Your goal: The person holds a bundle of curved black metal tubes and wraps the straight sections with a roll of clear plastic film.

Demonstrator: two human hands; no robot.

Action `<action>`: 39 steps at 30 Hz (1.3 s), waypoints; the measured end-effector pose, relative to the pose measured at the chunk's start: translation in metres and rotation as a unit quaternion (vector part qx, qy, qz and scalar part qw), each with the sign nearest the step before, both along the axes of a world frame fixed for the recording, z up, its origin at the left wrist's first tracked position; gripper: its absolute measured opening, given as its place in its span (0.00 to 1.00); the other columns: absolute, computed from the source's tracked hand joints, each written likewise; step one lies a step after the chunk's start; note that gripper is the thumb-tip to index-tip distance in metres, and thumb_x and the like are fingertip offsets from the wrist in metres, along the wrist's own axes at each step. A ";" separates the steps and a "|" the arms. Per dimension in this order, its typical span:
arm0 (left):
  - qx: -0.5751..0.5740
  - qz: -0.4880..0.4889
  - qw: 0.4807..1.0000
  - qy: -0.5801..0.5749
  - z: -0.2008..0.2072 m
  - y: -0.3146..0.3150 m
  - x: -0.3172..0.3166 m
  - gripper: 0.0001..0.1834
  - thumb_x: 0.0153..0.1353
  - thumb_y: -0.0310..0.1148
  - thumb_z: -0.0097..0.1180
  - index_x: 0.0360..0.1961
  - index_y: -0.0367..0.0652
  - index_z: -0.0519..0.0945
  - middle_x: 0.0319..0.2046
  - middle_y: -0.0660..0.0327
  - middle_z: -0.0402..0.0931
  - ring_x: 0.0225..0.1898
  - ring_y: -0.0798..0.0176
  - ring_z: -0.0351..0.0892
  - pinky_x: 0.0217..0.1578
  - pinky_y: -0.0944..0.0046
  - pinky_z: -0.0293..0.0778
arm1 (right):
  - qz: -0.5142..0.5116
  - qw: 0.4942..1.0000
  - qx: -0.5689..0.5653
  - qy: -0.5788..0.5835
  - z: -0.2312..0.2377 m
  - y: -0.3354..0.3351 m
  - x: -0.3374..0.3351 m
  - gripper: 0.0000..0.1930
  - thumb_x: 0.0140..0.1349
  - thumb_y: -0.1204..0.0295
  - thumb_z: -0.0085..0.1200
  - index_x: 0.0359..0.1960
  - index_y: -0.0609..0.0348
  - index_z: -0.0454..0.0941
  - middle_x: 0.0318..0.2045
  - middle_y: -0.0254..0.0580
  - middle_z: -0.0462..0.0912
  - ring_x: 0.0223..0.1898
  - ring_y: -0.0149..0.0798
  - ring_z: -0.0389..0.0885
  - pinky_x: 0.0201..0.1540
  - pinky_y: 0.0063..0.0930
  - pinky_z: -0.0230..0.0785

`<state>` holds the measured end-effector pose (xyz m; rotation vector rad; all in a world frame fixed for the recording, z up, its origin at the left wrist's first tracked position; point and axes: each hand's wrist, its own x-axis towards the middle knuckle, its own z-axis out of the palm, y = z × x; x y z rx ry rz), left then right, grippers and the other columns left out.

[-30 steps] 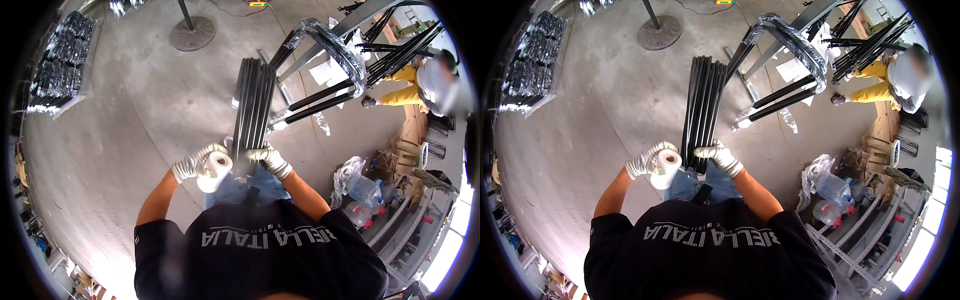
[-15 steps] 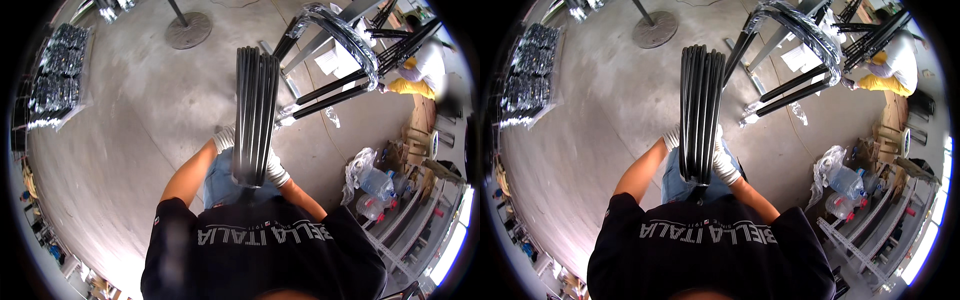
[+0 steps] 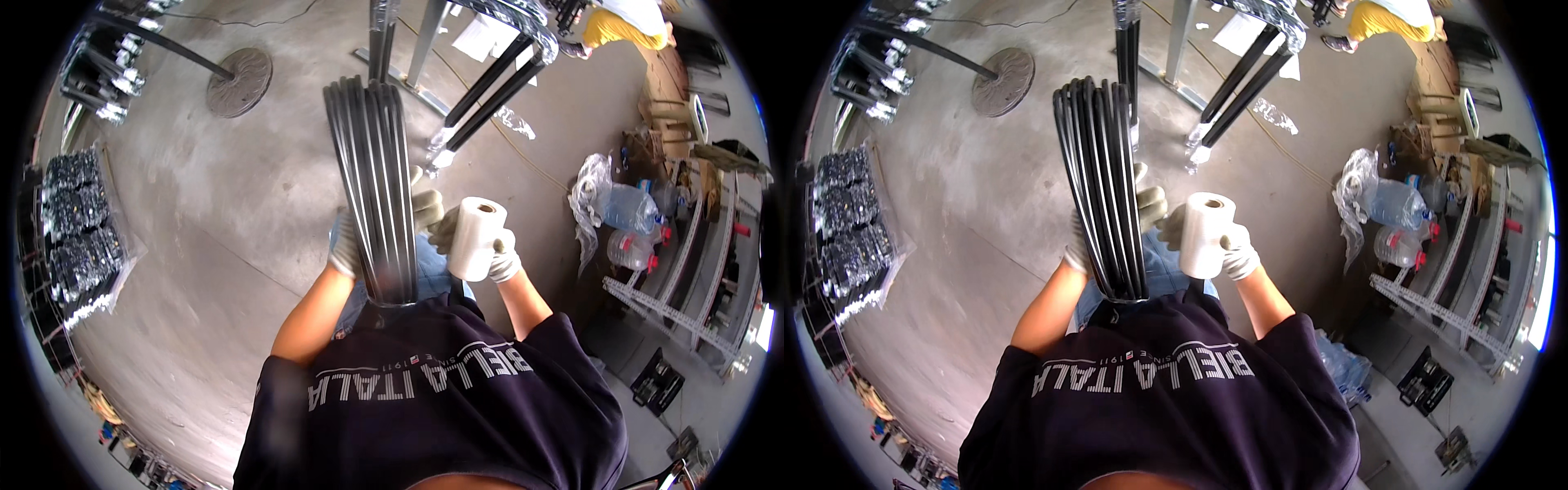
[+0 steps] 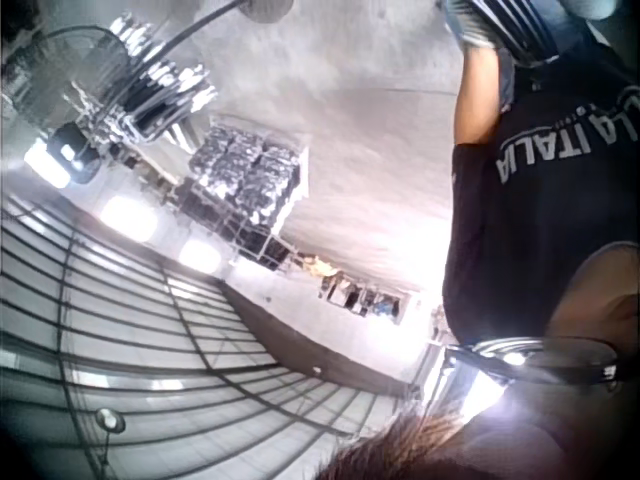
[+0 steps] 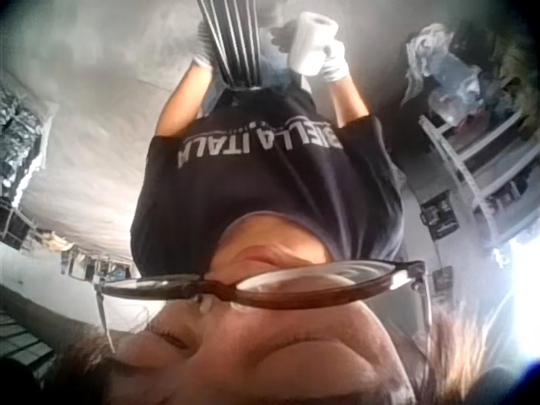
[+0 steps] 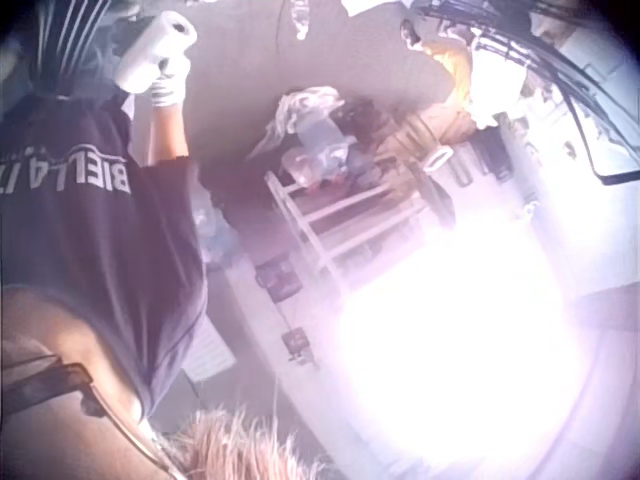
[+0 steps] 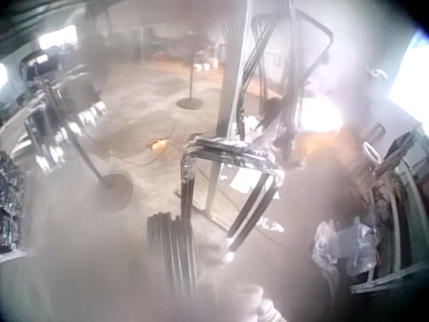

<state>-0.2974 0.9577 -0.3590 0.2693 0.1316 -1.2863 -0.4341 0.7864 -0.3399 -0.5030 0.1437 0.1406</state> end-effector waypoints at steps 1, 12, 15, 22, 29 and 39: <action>0.026 -0.012 0.999 0.032 0.045 -0.002 0.000 0.49 0.45 0.61 0.57 0.60 0.38 0.58 0.48 0.38 0.70 0.50 0.43 0.71 0.52 0.53 0.70 | 0.001 1.000 0.006 0.012 0.000 -0.004 -0.013 0.48 0.31 0.51 0.68 0.49 0.78 0.62 0.46 0.67 0.71 0.48 0.57 0.73 0.53 0.42 0.66; 0.052 -0.047 0.996 -0.059 0.031 0.032 -0.025 0.40 0.37 0.35 0.62 0.54 0.33 0.63 0.42 0.52 0.73 0.42 0.52 0.75 0.48 0.56 0.70 | -0.097 0.980 0.166 0.050 -0.020 0.029 -0.033 0.46 0.33 0.46 0.67 0.47 0.71 0.64 0.37 0.53 0.76 0.41 0.47 0.76 0.46 0.38 0.70; 0.065 -0.032 0.996 -0.045 0.030 0.035 -0.025 0.40 0.36 0.32 0.61 0.54 0.32 0.63 0.37 0.51 0.75 0.41 0.51 0.76 0.47 0.55 0.71 | -0.068 0.977 0.201 -0.008 -0.029 0.043 -0.031 0.48 0.34 0.38 0.61 0.46 0.71 0.64 0.29 0.53 0.76 0.33 0.48 0.77 0.35 0.36 0.71; 0.059 -0.136 0.986 -0.070 0.041 0.030 -0.018 0.36 0.42 0.35 0.59 0.54 0.35 0.62 0.38 0.51 0.74 0.42 0.52 0.76 0.52 0.45 0.67 | 0.029 0.980 0.197 0.021 -0.036 0.004 -0.062 0.43 0.40 0.47 0.59 0.49 0.74 0.62 0.32 0.63 0.78 0.36 0.56 0.78 0.53 0.38 0.58; 0.013 -0.075 0.989 -0.129 0.032 0.020 -0.026 0.31 0.47 0.33 0.60 0.52 0.33 0.65 0.39 0.49 0.75 0.41 0.54 0.77 0.47 0.58 0.72 | -0.018 0.986 0.121 0.117 0.052 0.067 -0.096 0.40 0.38 0.56 0.67 0.51 0.70 0.65 0.45 0.57 0.74 0.47 0.50 0.74 0.54 0.35 0.63; 0.290 0.002 0.819 -0.495 0.125 0.128 -0.089 0.28 0.52 0.26 0.59 0.53 0.41 0.62 0.43 0.59 0.69 0.40 0.66 0.71 0.43 0.67 0.70 | 0.001 0.975 -0.146 0.168 0.144 0.114 -0.023 0.31 0.47 0.59 0.61 0.51 0.62 0.67 0.39 0.43 0.76 0.41 0.35 0.76 0.45 0.26 0.68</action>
